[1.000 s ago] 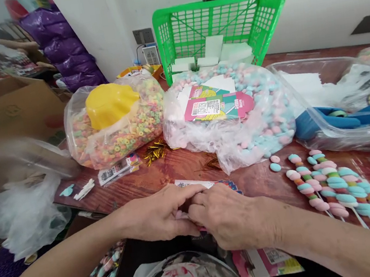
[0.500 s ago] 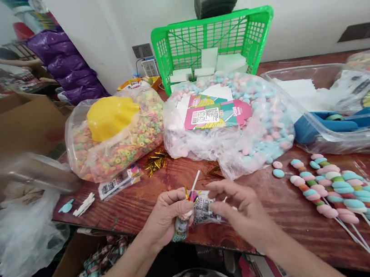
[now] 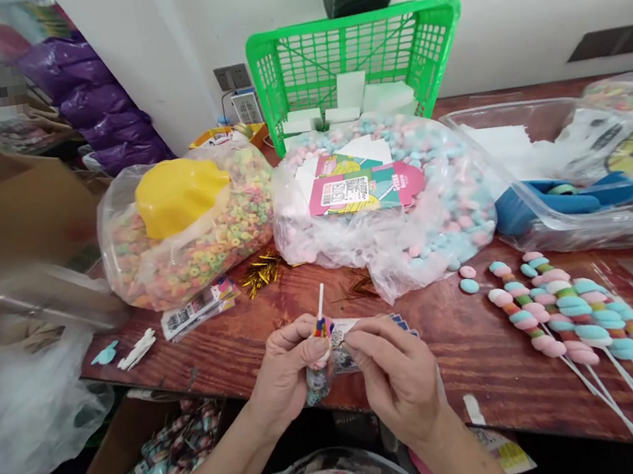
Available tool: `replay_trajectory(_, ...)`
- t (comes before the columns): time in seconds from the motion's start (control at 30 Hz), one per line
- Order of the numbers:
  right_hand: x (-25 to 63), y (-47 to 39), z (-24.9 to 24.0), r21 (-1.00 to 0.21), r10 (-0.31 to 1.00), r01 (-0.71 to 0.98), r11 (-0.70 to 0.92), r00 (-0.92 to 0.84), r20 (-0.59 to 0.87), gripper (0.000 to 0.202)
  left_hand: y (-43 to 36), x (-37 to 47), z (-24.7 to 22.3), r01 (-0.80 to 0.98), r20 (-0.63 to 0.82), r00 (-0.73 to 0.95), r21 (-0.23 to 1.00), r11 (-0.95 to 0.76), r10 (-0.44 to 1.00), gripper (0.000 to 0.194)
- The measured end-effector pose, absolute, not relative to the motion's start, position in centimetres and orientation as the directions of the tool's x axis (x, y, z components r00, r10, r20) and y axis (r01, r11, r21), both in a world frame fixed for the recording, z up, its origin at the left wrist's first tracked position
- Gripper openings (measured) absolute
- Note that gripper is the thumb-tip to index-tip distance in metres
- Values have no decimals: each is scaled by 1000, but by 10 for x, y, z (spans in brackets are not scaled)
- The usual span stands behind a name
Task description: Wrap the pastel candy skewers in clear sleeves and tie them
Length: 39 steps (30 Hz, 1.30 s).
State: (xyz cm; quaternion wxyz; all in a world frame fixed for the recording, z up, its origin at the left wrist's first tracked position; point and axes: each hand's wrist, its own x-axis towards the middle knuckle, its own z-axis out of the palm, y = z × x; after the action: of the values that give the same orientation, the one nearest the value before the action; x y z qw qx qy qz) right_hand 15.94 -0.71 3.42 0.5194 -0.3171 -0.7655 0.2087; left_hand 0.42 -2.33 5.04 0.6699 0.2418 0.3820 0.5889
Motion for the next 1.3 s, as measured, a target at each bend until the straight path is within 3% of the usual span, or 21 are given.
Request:
replay_trajectory(0.33, 155, -12, 45, -689, 739, 271, 673, -297, 605, 17, -24, 16, 36, -536, -266, 62, 804, 257, 962, 29)
replay_trajectory(0.6, 157, 9, 26, -485, 656, 462, 743, -358, 665, 17, -26, 4, 37, -236, -246, 267, 921, 311, 932, 44)
replay_trajectory(0.7, 153, 16, 25, -420, 636, 525, 740, -344, 690, 19, -28, 6, 37, -261, -322, 350, 868, 422, 880, 43)
replay_trajectory(0.9, 157, 16, 35, -570, 640, 301, 764, -254, 725, 21, -24, 4, 32, -406, -380, 379, 751, 520, 844, 38)
replay_trajectory(1.07, 160, 12, 36, -457, 476, 186, 870, -557, 680, 28, -18, -8, 30, -419, -386, 564, 628, 655, 730, 31)
replay_trajectory(1.17, 157, 11, 30, -430, 465, 202, 880, -552, 692, 21, -18, -11, 28, -392, -359, 701, 528, 753, 617, 30)
replay_trajectory(1.23, 153, 9, 27, -409, 495, 280, 869, -515, 700, 19, -21, -13, 27, -361, -359, 711, 552, 752, 605, 33)
replay_trajectory(1.3, 150, 6, 23, -414, 566, 390, 822, -495, 659, 20, -24, -14, 28, -300, -357, 648, 691, 657, 672, 35)
